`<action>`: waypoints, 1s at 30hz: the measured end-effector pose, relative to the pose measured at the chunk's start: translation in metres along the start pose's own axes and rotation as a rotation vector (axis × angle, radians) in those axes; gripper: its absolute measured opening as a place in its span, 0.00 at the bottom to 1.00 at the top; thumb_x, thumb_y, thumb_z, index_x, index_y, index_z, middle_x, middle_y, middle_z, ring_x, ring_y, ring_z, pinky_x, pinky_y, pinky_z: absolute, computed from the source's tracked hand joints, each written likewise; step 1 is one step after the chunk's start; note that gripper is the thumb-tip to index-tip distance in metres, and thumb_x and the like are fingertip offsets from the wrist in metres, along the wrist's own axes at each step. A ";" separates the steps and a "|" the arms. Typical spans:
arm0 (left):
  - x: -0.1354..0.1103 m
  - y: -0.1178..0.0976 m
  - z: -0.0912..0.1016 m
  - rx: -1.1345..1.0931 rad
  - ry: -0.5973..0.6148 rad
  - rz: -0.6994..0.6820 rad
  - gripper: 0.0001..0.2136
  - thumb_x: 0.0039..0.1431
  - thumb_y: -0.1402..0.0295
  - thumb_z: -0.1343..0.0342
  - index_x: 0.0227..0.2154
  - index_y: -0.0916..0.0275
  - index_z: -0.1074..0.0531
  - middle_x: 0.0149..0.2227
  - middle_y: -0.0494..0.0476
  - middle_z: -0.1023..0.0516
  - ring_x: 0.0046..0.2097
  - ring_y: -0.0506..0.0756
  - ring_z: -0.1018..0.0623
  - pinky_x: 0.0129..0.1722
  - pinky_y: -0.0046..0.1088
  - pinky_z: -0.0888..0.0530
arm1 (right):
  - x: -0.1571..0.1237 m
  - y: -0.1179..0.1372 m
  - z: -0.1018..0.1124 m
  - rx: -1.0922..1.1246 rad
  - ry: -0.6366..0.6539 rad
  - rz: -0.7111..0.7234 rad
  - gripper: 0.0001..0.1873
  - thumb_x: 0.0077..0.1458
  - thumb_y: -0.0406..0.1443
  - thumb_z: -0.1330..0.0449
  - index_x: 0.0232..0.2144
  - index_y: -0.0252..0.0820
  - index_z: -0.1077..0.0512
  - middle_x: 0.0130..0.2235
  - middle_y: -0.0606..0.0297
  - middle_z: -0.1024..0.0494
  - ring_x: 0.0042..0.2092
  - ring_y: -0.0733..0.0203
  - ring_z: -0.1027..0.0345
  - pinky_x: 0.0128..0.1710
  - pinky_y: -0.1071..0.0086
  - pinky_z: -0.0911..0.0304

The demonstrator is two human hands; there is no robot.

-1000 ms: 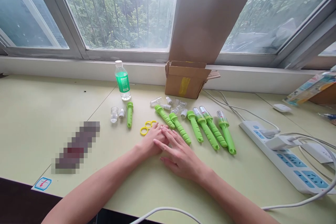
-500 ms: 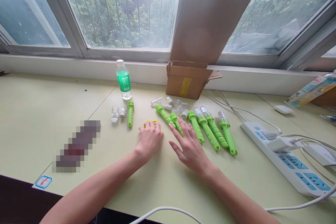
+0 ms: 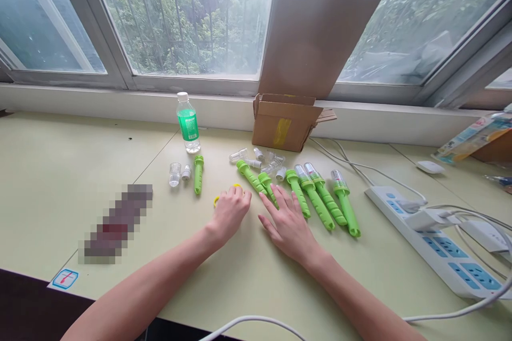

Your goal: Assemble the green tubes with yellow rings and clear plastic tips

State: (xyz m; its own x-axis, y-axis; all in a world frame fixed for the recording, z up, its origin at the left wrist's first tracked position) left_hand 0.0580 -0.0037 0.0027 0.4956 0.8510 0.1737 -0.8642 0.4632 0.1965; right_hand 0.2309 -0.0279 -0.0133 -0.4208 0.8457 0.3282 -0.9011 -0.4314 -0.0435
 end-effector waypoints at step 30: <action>0.004 0.001 -0.002 -0.018 -0.127 -0.144 0.14 0.56 0.81 0.56 0.44 0.64 0.36 0.38 0.62 0.29 0.40 0.60 0.29 0.38 0.35 0.32 | -0.001 0.000 -0.001 0.001 0.069 -0.032 0.26 0.61 0.41 0.52 0.60 0.45 0.40 0.65 0.51 0.49 0.65 0.42 0.57 0.59 0.44 0.56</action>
Point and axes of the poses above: each hand's wrist, its own x-axis towards the middle knuckle, its own z-axis out of the back of the hand, y = z × x, the point moved 1 cm from there along x, towards the middle knuckle
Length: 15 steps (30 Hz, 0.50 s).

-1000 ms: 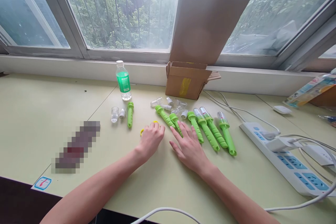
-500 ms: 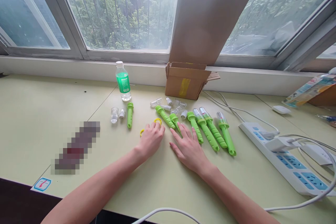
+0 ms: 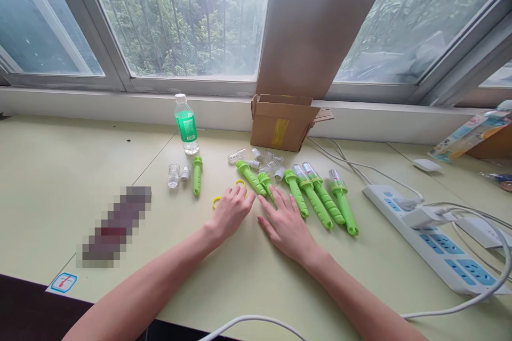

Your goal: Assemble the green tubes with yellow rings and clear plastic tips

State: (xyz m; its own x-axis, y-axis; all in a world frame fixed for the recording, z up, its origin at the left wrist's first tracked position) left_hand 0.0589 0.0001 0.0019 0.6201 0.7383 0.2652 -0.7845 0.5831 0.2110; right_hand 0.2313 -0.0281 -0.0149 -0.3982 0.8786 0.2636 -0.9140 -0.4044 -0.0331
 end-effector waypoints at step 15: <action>0.001 -0.006 0.000 -0.133 -0.050 -0.022 0.12 0.58 0.82 0.58 0.41 0.65 0.36 0.36 0.58 0.30 0.37 0.56 0.28 0.36 0.32 0.29 | 0.000 -0.002 0.002 0.071 -0.018 0.028 0.26 0.61 0.41 0.51 0.60 0.42 0.40 0.65 0.49 0.50 0.64 0.42 0.56 0.57 0.50 0.48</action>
Point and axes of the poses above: each hand's wrist, its own x-axis towards the middle knuckle, its own z-axis out of the back of the hand, y = z × x, the point moved 1 cm from there along x, towards the middle knuckle
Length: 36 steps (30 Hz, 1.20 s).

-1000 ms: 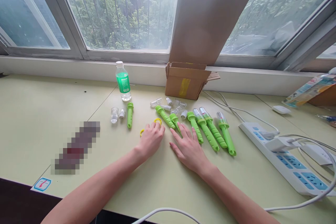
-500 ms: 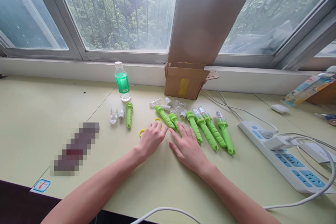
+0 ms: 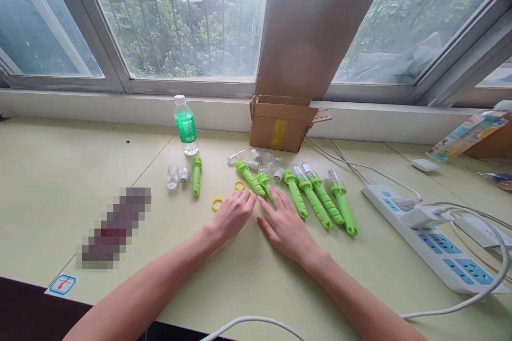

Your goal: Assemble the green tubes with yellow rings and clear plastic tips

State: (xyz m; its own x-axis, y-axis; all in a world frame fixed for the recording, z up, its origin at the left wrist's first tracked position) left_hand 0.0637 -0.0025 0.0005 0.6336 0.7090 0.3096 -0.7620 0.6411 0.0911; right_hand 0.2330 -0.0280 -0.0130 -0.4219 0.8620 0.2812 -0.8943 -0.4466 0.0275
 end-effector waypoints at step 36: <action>-0.001 0.000 -0.004 -0.108 -0.148 0.069 0.06 0.62 0.65 0.49 0.33 0.62 0.36 0.30 0.54 0.26 0.34 0.55 0.25 0.32 0.30 0.31 | -0.001 -0.008 -0.008 0.163 -0.063 -0.080 0.30 0.56 0.25 0.56 0.60 0.44 0.41 0.64 0.54 0.45 0.61 0.51 0.45 0.56 0.58 0.40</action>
Point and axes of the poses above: each hand's wrist, its own x-axis towards the middle knuckle, its own z-axis out of the back of the hand, y = z × x, the point moved 1 cm from there along x, towards the middle knuckle
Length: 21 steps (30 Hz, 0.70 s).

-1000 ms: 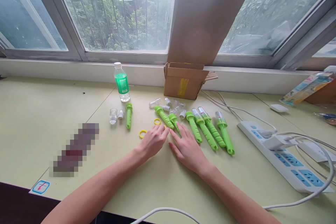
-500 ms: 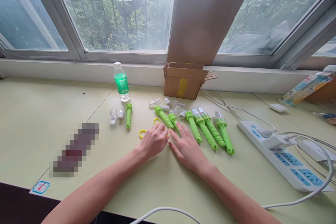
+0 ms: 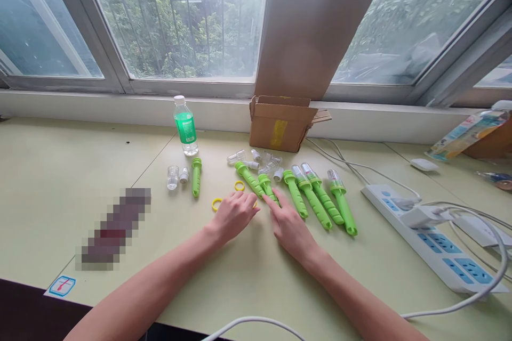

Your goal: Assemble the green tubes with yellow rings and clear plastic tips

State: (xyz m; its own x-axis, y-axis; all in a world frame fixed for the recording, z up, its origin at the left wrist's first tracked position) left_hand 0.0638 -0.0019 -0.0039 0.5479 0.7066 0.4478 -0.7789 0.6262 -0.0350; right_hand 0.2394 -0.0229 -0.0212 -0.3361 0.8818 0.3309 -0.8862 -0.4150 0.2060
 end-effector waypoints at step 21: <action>-0.002 0.000 -0.001 0.070 0.047 -0.006 0.13 0.61 0.57 0.49 0.29 0.62 0.33 0.22 0.52 0.28 0.26 0.54 0.25 0.25 0.27 0.37 | 0.000 0.007 0.006 0.200 -0.243 -0.018 0.26 0.58 0.26 0.56 0.56 0.43 0.38 0.55 0.54 0.37 0.56 0.53 0.38 0.52 0.61 0.37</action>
State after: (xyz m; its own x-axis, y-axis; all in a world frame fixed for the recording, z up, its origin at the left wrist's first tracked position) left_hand 0.0635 -0.0027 -0.0057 0.5649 0.7190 0.4049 -0.7943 0.6067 0.0309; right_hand 0.2357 -0.0271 -0.0141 -0.2135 0.8203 0.5306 -0.8030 -0.4567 0.3829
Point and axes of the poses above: each hand's wrist, its own x-axis towards the middle knuckle, its own z-axis out of the back of the hand, y = z × x, the point moved 1 cm from there along x, towards the middle knuckle
